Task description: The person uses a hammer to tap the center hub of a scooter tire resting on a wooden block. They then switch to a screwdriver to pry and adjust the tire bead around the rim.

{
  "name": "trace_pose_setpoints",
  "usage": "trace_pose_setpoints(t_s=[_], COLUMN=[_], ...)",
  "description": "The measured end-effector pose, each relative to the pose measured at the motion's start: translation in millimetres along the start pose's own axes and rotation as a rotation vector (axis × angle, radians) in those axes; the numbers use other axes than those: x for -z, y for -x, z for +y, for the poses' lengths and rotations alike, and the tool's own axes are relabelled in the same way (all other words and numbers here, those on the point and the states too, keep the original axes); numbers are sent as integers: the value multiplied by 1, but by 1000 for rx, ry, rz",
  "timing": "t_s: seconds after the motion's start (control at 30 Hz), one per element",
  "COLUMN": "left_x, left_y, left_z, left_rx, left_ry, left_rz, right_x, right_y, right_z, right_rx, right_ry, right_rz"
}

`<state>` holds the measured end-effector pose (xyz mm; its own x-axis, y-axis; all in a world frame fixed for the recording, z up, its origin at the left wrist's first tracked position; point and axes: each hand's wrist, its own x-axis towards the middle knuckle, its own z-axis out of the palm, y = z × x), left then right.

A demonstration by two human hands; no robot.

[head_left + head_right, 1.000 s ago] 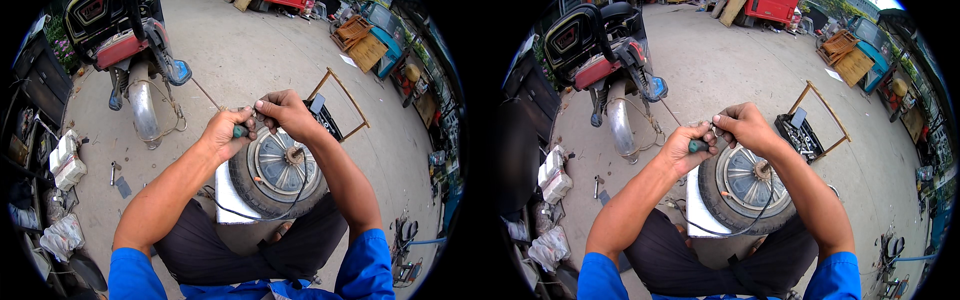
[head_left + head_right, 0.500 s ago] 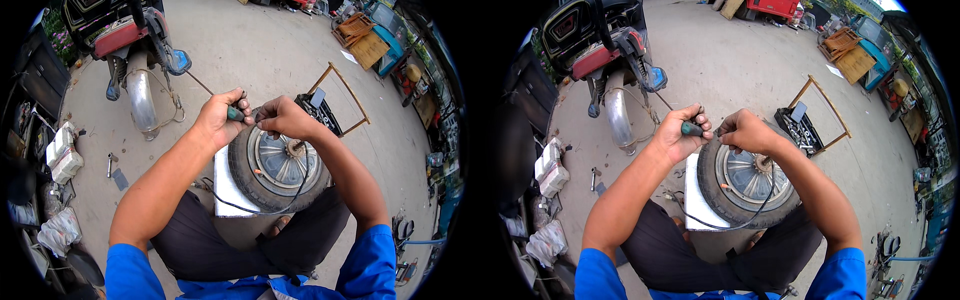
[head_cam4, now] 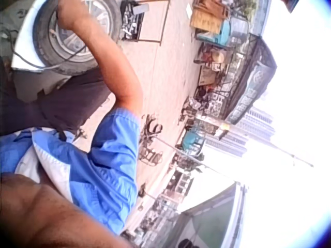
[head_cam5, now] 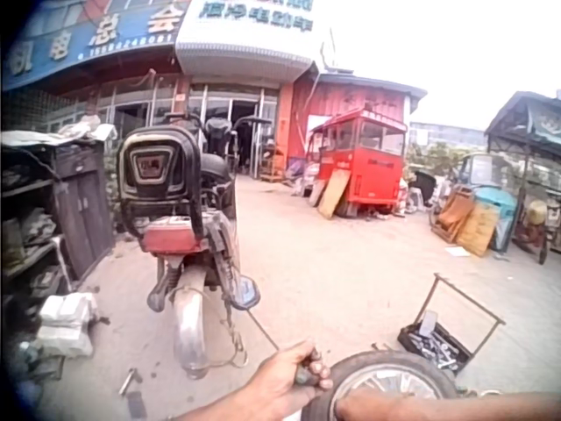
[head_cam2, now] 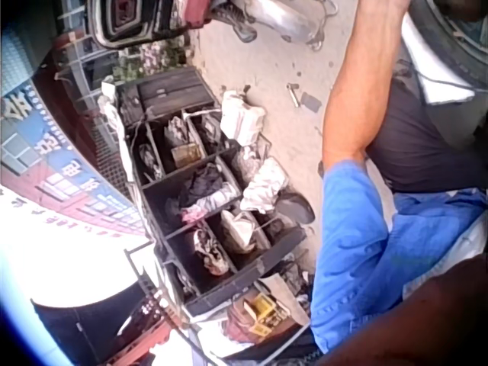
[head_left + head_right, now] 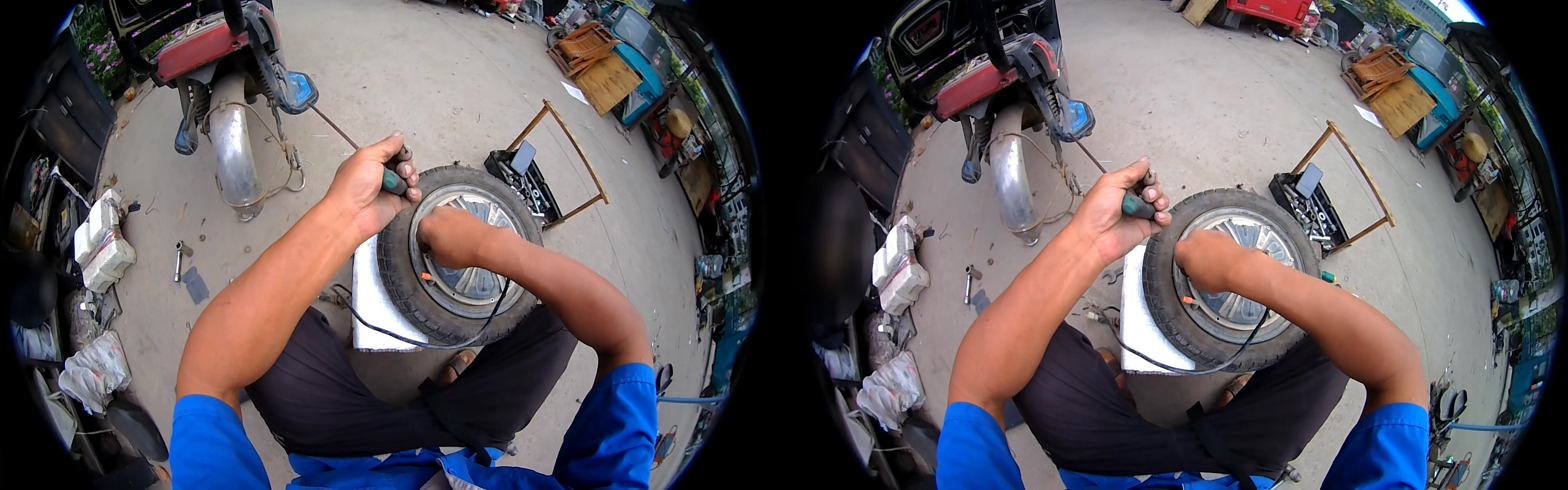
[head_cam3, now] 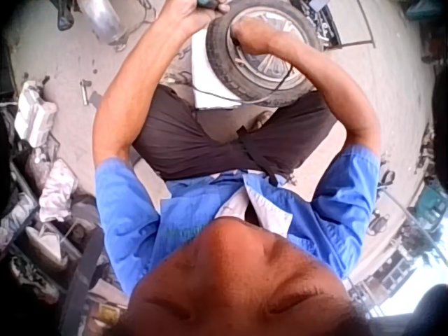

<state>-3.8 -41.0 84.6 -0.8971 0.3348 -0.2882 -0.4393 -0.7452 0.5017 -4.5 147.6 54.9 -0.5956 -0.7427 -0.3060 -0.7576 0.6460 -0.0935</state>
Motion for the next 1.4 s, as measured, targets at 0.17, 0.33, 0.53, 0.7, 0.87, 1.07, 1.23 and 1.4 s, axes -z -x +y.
trace_pose_setpoints(t_s=[0.17, 0.33, 0.53, 0.7, 0.87, 1.07, 1.23, 1.4], left_x=[0, 3, 2, -3, -1, -2, -5, -1], left_y=[-1, -2, -3, -1, -2, -2, -1, -2], left_z=[-1, -1, -2, -3, -2, -3, -4, -1], left_rx=[9, -13, -29, -9, 8, 12, 11, 18], left_ry=[-5, -68, -107, 5, 8, 1, 2, 13], left_rz=[-28, -61, -69, -10, -15, -4, -11, -14], right_x=[4, -2, -10, -14, -16, -22, -26, -16], right_y=[3, 3, 5, 3, 5, 11, 17, 19], right_z=[-12, -11, -11, -13, -12, -1, 10, 6], right_rx=[-4, 19, 53, 71, 100, 145, 83, 116], right_ry=[153, 155, 170, 212, 247, 166, 148, 95], right_rz=[-12, -4, 48, 69, 65, 167, 194, 171])
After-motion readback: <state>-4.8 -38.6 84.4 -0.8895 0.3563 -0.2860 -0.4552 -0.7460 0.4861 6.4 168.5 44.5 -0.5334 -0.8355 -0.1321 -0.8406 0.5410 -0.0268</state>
